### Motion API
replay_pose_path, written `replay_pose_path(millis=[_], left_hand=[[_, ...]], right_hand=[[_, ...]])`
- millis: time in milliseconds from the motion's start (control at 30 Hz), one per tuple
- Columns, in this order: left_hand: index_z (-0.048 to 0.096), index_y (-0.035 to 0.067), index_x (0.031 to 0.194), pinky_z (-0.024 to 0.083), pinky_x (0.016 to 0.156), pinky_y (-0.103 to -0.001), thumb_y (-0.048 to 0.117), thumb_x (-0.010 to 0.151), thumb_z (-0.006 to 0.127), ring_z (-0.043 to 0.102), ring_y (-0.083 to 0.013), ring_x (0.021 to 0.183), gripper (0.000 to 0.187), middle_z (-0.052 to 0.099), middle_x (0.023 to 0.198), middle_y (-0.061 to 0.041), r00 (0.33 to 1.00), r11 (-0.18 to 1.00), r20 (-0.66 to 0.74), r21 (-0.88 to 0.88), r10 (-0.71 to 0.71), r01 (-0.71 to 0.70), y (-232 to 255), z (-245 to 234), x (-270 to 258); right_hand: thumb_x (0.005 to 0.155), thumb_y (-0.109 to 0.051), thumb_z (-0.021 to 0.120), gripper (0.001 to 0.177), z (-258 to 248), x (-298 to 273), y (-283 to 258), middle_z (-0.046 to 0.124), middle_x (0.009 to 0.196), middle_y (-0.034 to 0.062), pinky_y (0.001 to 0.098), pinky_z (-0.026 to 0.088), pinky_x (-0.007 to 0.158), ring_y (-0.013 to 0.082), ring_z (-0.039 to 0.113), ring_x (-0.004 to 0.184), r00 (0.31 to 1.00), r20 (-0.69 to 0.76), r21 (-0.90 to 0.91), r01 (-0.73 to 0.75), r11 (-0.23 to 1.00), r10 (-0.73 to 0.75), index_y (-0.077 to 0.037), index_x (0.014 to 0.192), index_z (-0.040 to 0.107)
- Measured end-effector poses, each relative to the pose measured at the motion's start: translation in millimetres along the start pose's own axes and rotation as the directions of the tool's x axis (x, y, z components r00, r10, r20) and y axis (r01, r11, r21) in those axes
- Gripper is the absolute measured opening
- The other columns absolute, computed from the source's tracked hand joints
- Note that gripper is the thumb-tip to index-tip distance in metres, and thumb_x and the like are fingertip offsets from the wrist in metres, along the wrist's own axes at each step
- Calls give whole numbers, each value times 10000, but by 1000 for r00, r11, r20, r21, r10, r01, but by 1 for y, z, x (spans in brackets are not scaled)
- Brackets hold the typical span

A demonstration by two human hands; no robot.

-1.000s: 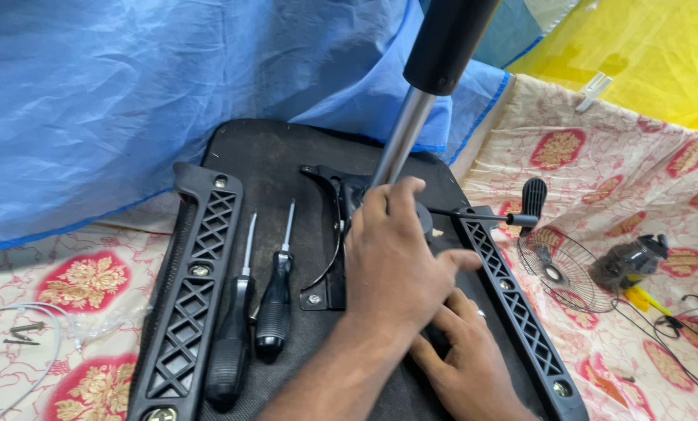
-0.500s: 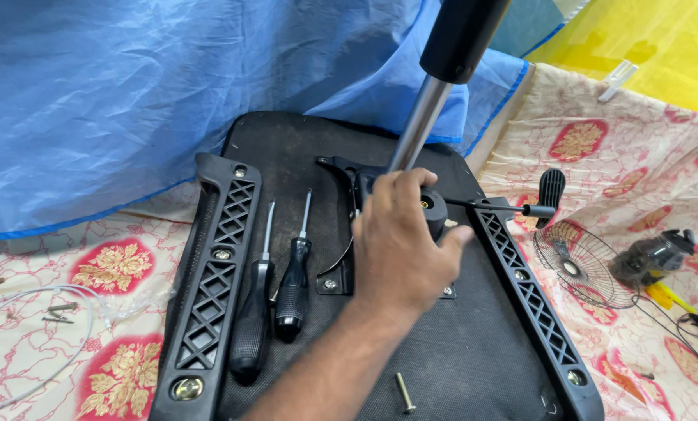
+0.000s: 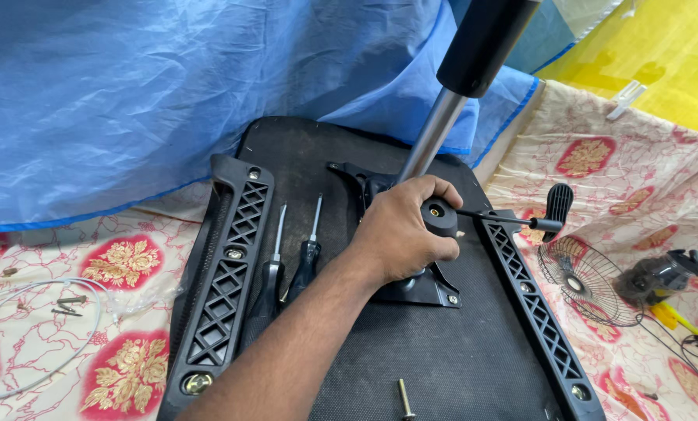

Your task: The person assembles a chair base by inserting a pin into the central column, attaching a spring-loaded mechanism, and then screwing a black plastic cap onto the column. The person uses a screwdriver to tighten the cap and secures the assembly.

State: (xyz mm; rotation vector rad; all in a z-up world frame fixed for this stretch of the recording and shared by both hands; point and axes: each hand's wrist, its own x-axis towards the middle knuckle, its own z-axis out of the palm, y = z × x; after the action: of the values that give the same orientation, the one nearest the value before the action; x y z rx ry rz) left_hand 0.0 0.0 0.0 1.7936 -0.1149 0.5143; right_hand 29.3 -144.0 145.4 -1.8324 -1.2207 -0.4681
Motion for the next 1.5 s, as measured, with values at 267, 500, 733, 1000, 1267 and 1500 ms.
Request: replay_pose_path(millis=[267,500,733,1000,1267,1500], left_hand=[[586,77,1213,461,928,-498,283,671,912,603,-345,1097,666,578,1178,-122,807,928,-511,355,296,-116,6,51,-28],[673,106,1068,539,920,-418,198,692,847,673,-314,1030,425,682,1066,-93,861,921,-368,303,351,-246,-9,30,-10],[700,144,970,621,830,-372,194,544,778,778,-256,885,435,753,903,-67,996,1000,93,-30,3,0,-2,-8,6],[517,35,1287,398,1049,-538,218,684,858,604,-366,1147,717,602,1184,-155,764,970,-609,225,212,-90,2,62,-25],[659,88,1075,566,875,-382,194,601,857,727,-280,979,525,724,1018,-100,985,990,-126,98,116,-104,-10,5,1],[680,76,1091,572,895,-403,159,572,862,711,-308,1005,556,718,1057,-127,980,983,-95,73,174,-167,0,-2,1]], right_hand=[[1079,-211,523,307,-11,-21,16,657,1245,137,384,547,953,229,656,1142,961,-271,329,40,943,54,-1,1291,596],[1082,-314,456,557,88,-128,95,600,1398,170,354,473,1064,220,593,1238,913,-16,711,-277,646,409,65,1489,471],[1073,-431,411,671,101,-143,109,509,1491,157,362,370,1186,213,500,1391,958,3,563,-239,791,287,49,1537,350],[1098,-525,354,714,95,-152,107,628,1285,178,369,495,984,228,617,1153,924,60,750,-292,593,378,57,1497,460],[1112,-370,401,590,101,-150,114,601,1362,162,348,426,1122,208,574,1259,931,-1,744,-243,622,365,105,1459,461],[1086,-356,414,596,99,-148,113,587,1402,161,327,390,1151,194,545,1325,928,13,705,-273,654,372,109,1457,447]])
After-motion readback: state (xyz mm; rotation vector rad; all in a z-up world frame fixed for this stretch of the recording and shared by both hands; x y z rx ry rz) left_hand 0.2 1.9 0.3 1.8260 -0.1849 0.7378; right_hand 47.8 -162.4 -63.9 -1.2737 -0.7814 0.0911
